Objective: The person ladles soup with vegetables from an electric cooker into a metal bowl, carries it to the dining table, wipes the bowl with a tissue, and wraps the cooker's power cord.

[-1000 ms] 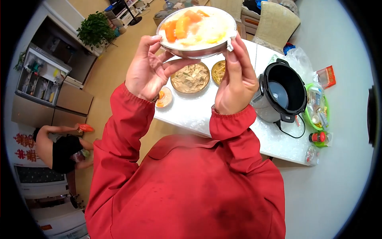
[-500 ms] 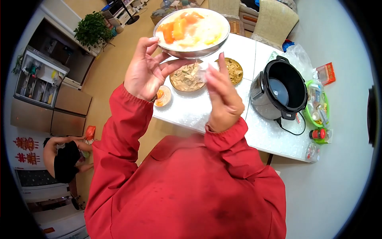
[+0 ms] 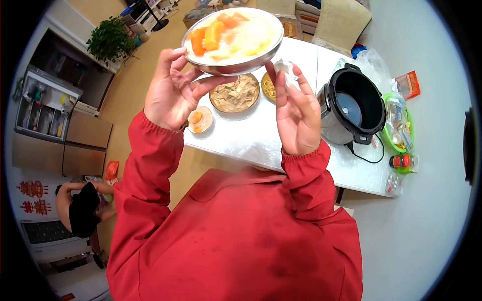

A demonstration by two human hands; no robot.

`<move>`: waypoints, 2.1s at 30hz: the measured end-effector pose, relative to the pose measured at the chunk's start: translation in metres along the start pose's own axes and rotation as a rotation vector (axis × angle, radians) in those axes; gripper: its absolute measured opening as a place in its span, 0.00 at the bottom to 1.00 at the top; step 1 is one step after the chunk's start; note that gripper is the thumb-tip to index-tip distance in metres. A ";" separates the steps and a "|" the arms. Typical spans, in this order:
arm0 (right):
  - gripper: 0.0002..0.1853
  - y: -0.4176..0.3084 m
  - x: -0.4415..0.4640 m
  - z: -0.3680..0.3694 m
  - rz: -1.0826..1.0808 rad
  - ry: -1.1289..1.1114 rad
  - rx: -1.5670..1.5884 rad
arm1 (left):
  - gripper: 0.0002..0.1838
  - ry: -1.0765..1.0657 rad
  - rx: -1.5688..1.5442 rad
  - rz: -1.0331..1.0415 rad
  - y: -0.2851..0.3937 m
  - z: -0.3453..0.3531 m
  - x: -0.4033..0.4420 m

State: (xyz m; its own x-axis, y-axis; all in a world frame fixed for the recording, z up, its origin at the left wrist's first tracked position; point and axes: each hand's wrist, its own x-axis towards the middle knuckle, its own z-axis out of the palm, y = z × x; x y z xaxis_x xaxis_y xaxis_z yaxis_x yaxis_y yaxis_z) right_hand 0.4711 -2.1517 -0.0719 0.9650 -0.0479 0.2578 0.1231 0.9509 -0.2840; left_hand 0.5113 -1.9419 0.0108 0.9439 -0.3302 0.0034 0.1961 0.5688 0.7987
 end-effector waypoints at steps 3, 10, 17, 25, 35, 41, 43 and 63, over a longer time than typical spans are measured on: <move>0.18 0.006 -0.006 -0.002 -0.160 0.155 -0.283 | 0.34 -0.006 0.012 0.002 0.000 0.007 -0.003; 0.18 0.022 -0.010 0.007 -1.031 -0.007 -1.148 | 0.31 -0.019 -0.002 -0.013 -0.004 0.017 -0.007; 0.22 0.029 -0.008 -0.001 -1.326 -0.368 -1.561 | 0.30 0.062 0.013 -0.061 -0.009 0.017 -0.008; 0.22 0.014 -0.003 0.005 -1.421 -0.387 -1.545 | 0.31 0.027 0.040 -0.052 -0.010 0.021 -0.011; 0.15 -0.035 0.027 -0.013 -0.441 0.189 -0.468 | 0.31 0.040 0.091 -0.120 -0.023 -0.003 -0.014; 0.23 -0.028 0.015 -0.021 0.178 0.122 -0.242 | 0.27 0.075 0.039 -0.240 -0.024 0.001 -0.021; 0.27 -0.027 0.008 -0.017 0.367 -0.007 -0.012 | 0.26 0.042 0.040 -0.264 -0.024 0.001 -0.023; 0.35 -0.019 -0.033 -0.017 0.389 0.064 -0.213 | 0.37 -0.113 0.179 -0.184 -0.040 -0.017 -0.026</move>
State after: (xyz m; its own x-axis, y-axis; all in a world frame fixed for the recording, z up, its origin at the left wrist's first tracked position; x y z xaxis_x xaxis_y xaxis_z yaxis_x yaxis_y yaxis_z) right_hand 0.4408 -2.1736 -0.0902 0.9605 0.2757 0.0387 -0.2133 0.8181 -0.5341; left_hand 0.4837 -1.9434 -0.0310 0.8592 -0.5031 -0.0929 0.3023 0.3526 0.8856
